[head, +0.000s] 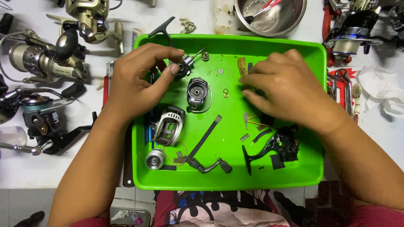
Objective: Disassembling and cleaning internal components of a fishing reel using a brush and screwdriver.
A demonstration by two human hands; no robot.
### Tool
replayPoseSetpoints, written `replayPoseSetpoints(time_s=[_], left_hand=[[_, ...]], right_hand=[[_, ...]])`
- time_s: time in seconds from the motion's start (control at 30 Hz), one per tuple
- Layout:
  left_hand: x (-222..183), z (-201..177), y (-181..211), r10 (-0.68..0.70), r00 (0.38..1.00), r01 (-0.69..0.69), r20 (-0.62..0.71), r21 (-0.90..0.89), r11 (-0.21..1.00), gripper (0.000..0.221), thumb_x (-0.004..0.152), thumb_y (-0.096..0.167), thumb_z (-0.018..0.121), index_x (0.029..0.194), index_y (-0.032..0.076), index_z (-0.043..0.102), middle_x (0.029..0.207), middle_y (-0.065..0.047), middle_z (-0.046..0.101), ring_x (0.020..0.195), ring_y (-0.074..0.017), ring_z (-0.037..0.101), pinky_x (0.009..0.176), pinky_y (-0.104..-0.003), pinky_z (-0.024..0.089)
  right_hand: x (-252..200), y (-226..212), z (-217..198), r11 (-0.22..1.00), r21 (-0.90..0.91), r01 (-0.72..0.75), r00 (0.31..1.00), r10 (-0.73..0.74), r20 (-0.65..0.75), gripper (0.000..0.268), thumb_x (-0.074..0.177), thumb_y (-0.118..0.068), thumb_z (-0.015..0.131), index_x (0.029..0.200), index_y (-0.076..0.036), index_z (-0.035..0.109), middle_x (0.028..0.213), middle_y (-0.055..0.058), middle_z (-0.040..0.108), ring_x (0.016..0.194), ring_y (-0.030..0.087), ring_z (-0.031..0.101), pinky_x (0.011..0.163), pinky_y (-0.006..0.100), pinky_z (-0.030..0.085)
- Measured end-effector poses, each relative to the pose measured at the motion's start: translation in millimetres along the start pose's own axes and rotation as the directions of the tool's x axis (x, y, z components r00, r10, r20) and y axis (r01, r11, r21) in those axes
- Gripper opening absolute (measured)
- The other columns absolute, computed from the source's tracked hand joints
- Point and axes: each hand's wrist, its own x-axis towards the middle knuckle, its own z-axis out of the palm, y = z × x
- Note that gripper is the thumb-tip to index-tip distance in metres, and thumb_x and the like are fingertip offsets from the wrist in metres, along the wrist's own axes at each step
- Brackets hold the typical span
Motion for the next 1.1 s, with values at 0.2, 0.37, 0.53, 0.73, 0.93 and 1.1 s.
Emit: replayPoseSetpoints(time_s=[0.2,0.37,0.53,0.73,0.93,1.1], left_hand=[[-3,-1,-1,-0.061,0.998,0.061,-0.013,0.011,0.998,0.013,0.105,0.003,0.063,0.116,-0.001,0.07,0.108,-0.012,0.074,0.095,-0.0236,0.067,0.079,-0.032,0.049],[-2,-2,-2,-0.046,0.999,0.046,-0.012,-0.002,0.999,0.012,0.105,0.002,0.063,0.114,-0.002,0.069,0.112,-0.014,0.074,0.101,-0.0271,0.071,0.088,-0.036,0.053],[-2,-2,-3,-0.042,0.999,0.041,-0.005,-0.008,0.999,0.012,0.105,0.003,0.063,0.115,-0.001,0.069,0.114,-0.015,0.075,0.102,-0.0271,0.071,0.086,-0.035,0.054],[-2,-2,-4,-0.036,0.999,0.036,-0.018,-0.007,0.999,0.012,0.105,0.003,0.063,0.114,-0.002,0.069,0.113,-0.016,0.075,0.102,-0.0283,0.071,0.088,-0.037,0.054],[-4,-2,-5,-0.069,0.997,0.069,-0.022,0.0,0.998,0.013,0.106,0.004,0.064,0.116,0.0,0.07,0.113,-0.012,0.075,0.096,-0.0227,0.068,0.081,-0.033,0.051],[-5,-3,-5,-0.105,0.994,0.105,-0.016,-0.023,0.994,0.014,0.105,0.004,0.064,0.116,-0.001,0.071,0.11,-0.013,0.074,0.093,-0.0216,0.066,0.079,-0.031,0.049]], right_hand=[[30,-9,14,0.994,0.091,0.068,0.989,-0.079,0.122,0.029,0.092,-0.032,0.073,0.119,-0.023,0.078,0.097,0.001,0.075,0.09,0.026,0.063,0.08,0.046,0.046],[34,-2,19,0.99,0.07,0.125,0.985,-0.133,0.112,0.025,0.089,-0.033,0.075,0.111,-0.024,0.078,0.095,0.001,0.074,0.092,0.028,0.063,0.077,0.046,0.043],[33,-1,21,0.988,0.053,0.143,0.983,-0.148,0.104,0.021,0.089,-0.032,0.073,0.108,-0.023,0.078,0.091,0.0,0.071,0.088,0.027,0.061,0.076,0.045,0.042],[26,-6,15,0.99,0.046,0.131,0.988,-0.135,0.081,0.023,0.088,-0.035,0.071,0.101,-0.016,0.075,0.092,0.002,0.07,0.09,0.026,0.061,0.078,0.045,0.043],[8,-2,5,0.995,0.021,0.095,0.993,-0.097,0.069,0.03,0.091,-0.044,0.071,0.107,-0.018,0.078,0.093,-0.001,0.072,0.089,0.024,0.063,0.08,0.044,0.044],[-26,13,-14,0.987,0.131,-0.091,0.976,0.114,-0.183,0.018,0.1,-0.016,0.071,0.115,-0.007,0.075,0.102,0.01,0.074,0.098,0.028,0.068,0.084,0.046,0.041]])
